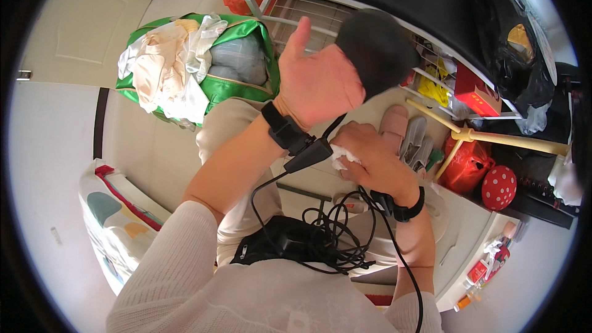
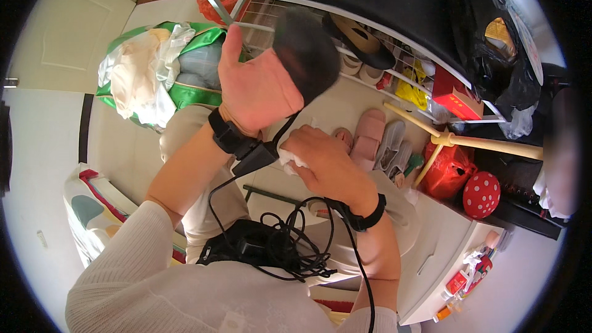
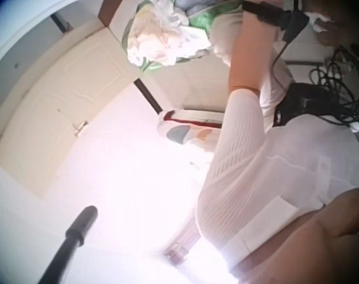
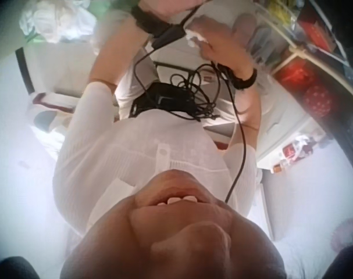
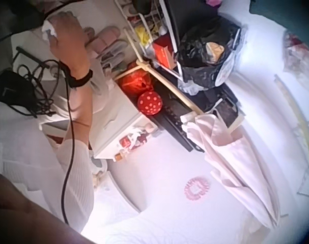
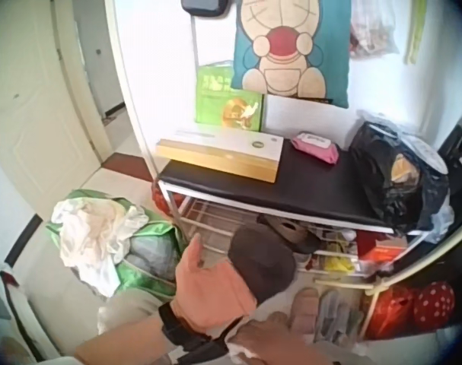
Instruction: The person sits on the floor and wipes a black high-heeled shoe with a white wipe. They repeatedly rub the wipe over the shoe's upper, heel, and sole, then place the shoe on a nearby shelf.
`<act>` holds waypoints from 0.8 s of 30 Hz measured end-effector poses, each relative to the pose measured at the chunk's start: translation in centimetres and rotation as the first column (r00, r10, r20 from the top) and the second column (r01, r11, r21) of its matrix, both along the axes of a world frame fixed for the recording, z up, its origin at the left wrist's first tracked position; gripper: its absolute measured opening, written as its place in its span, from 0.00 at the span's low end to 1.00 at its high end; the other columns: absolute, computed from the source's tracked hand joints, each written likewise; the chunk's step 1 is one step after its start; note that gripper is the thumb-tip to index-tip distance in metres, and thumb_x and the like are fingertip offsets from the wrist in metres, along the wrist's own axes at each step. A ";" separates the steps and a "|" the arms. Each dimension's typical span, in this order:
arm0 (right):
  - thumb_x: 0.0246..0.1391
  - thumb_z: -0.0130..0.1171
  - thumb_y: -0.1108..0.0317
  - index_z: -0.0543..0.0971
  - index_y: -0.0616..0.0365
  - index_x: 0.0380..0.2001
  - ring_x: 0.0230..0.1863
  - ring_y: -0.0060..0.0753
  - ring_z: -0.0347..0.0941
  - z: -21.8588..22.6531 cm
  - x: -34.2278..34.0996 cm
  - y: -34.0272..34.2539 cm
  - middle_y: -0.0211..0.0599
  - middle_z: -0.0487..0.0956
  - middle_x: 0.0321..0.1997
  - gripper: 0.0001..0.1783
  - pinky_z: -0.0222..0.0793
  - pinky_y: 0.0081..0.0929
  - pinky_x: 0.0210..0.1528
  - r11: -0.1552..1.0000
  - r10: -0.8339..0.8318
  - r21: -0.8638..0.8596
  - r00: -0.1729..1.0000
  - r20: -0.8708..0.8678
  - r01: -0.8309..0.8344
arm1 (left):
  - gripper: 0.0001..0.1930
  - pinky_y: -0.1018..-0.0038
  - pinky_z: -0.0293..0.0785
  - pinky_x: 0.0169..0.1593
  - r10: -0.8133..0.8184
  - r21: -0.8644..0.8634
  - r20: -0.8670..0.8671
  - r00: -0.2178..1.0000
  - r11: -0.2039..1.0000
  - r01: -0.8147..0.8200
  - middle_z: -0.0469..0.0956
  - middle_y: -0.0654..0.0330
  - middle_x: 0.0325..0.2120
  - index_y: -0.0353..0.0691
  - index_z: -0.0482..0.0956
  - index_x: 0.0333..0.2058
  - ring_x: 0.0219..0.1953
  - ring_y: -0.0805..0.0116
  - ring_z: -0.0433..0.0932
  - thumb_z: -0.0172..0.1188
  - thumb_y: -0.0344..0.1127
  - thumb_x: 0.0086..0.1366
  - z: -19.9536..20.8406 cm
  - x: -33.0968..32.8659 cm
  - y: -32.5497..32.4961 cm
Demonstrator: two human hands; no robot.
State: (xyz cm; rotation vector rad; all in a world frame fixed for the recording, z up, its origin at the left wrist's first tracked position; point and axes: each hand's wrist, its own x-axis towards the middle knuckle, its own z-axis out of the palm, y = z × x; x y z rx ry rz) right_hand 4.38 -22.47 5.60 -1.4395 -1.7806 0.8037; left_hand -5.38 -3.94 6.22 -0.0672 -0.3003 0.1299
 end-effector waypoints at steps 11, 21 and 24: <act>0.55 0.66 0.72 0.83 0.58 0.44 0.49 0.55 0.78 -5.4 9.6 -3.2 0.50 0.82 0.46 0.13 0.75 0.41 0.53 0.730 -0.656 0.120 0.641 0.399 0.673 | 0.32 0.71 0.62 0.61 0.266 0.461 -0.344 0.901 0.883 -0.084 0.72 0.59 0.44 0.37 0.79 0.39 0.50 0.62 0.68 0.46 0.65 0.77 -1.5 1.4 -0.7; 0.53 0.71 0.75 0.82 0.56 0.41 0.39 0.36 0.77 -1.2 5.1 0.8 0.38 0.79 0.39 0.12 0.74 0.29 0.43 0.465 -0.859 0.293 0.505 -0.078 0.836 | 0.38 0.68 0.60 0.69 0.235 0.438 -0.484 0.843 0.899 0.001 0.72 0.57 0.61 0.30 0.67 0.66 0.61 0.63 0.69 0.45 0.63 0.78 -2.8 0.4 -3.8; 0.56 0.68 0.75 0.82 0.55 0.43 0.42 0.42 0.78 -2.4 2.9 2.1 0.38 0.78 0.40 0.11 0.75 0.33 0.43 0.551 -0.804 0.424 0.594 0.039 0.718 | 0.40 0.67 0.57 0.73 0.208 0.465 -0.443 0.872 0.885 0.025 0.68 0.56 0.69 0.28 0.63 0.69 0.69 0.63 0.66 0.45 0.63 0.78 -4.0 0.5 -4.4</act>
